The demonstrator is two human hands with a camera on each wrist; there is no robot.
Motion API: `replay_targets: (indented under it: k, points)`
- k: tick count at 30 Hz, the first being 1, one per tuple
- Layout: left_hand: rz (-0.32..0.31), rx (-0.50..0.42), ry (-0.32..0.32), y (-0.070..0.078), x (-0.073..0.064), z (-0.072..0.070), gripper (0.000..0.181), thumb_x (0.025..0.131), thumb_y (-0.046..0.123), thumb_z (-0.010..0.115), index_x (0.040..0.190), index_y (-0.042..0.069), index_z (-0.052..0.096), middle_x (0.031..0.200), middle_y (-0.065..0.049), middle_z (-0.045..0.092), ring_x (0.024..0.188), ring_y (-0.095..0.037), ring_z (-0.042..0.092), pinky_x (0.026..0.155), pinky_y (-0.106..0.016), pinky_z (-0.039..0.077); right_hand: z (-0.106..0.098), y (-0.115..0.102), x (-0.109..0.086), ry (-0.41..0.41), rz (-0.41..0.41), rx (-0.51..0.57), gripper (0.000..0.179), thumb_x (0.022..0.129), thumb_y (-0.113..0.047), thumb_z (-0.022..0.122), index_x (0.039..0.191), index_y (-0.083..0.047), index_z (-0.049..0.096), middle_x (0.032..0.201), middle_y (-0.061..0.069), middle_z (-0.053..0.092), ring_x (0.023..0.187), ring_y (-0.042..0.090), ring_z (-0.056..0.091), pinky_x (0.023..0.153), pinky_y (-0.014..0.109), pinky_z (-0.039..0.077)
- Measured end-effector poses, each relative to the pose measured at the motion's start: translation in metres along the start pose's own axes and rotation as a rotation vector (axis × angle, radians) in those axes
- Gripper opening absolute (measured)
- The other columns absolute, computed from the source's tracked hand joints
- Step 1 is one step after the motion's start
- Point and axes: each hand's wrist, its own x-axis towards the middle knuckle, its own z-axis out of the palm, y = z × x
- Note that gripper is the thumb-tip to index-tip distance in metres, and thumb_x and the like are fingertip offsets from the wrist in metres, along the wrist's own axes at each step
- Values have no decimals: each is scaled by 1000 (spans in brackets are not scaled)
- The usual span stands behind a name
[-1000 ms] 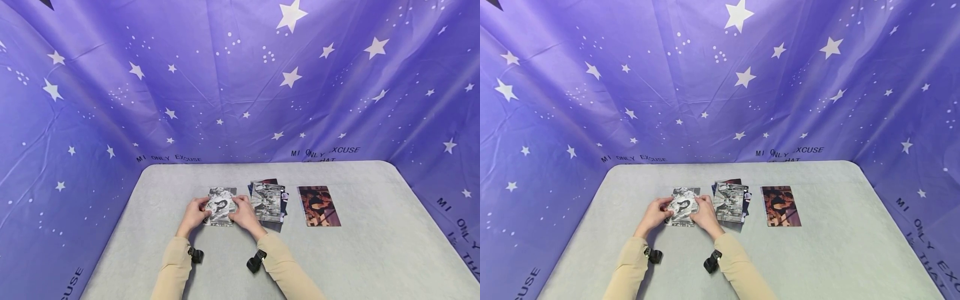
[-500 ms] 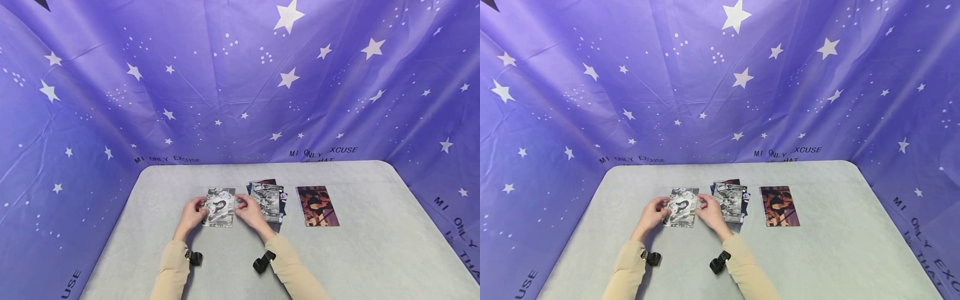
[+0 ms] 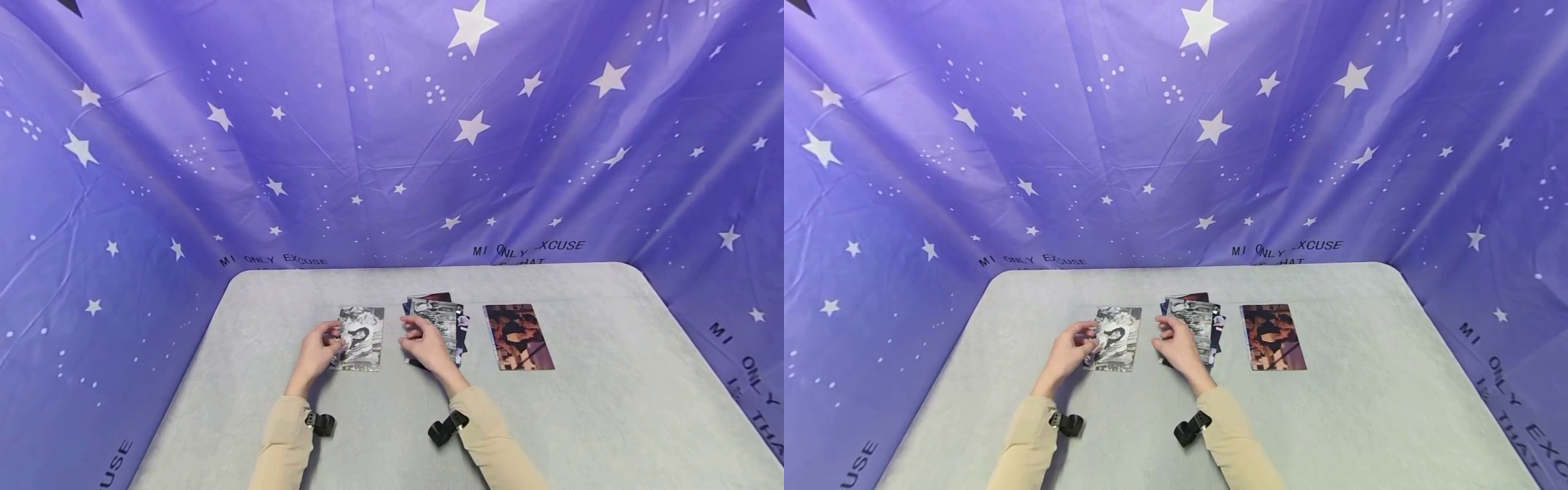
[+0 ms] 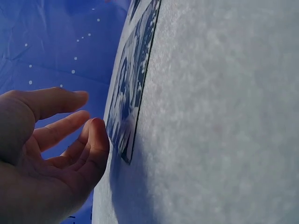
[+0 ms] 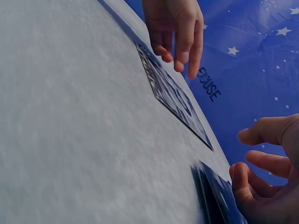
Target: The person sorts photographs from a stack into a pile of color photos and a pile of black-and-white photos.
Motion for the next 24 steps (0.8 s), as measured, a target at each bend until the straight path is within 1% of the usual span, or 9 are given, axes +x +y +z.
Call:
replay_targets:
  k: [6,10,16,20,24]
  points:
    - [-22,-52,-16,3,1,4,34,79,-10,67,112,-10,63,90,-15,62,71,-11,56,63,-18,45,-16,1,0,32,24,-12,39,74,7,71,113,7,64,100,20,65,80,26,63,68,22,48]
    - [-22,-79,-32,5,1,8,33,79,-10,67,112,-10,63,90,-16,63,72,-16,59,63,-18,45,-27,1,-1,39,35,-57,39,76,4,72,114,4,65,101,19,66,82,27,64,70,26,49]
    - [-5,-116,-44,6,1,14,35,78,-11,68,113,-11,62,90,-17,63,75,-20,62,62,-19,47,-42,5,-3,49,58,-82,39,77,4,71,116,6,64,103,20,64,85,29,62,71,30,49]
    - [0,-136,-50,10,1,18,36,77,-11,67,113,-12,61,90,-17,63,75,-19,62,61,-19,47,-52,7,-5,73,85,-133,40,79,0,73,118,3,64,106,18,63,88,28,62,75,33,48]
    - [-7,-158,-70,10,1,26,37,77,-13,67,113,-13,60,91,-20,63,73,-16,60,60,-17,45,-61,9,-8,72,107,-145,44,80,-1,72,122,3,62,110,19,60,92,30,60,78,38,47]
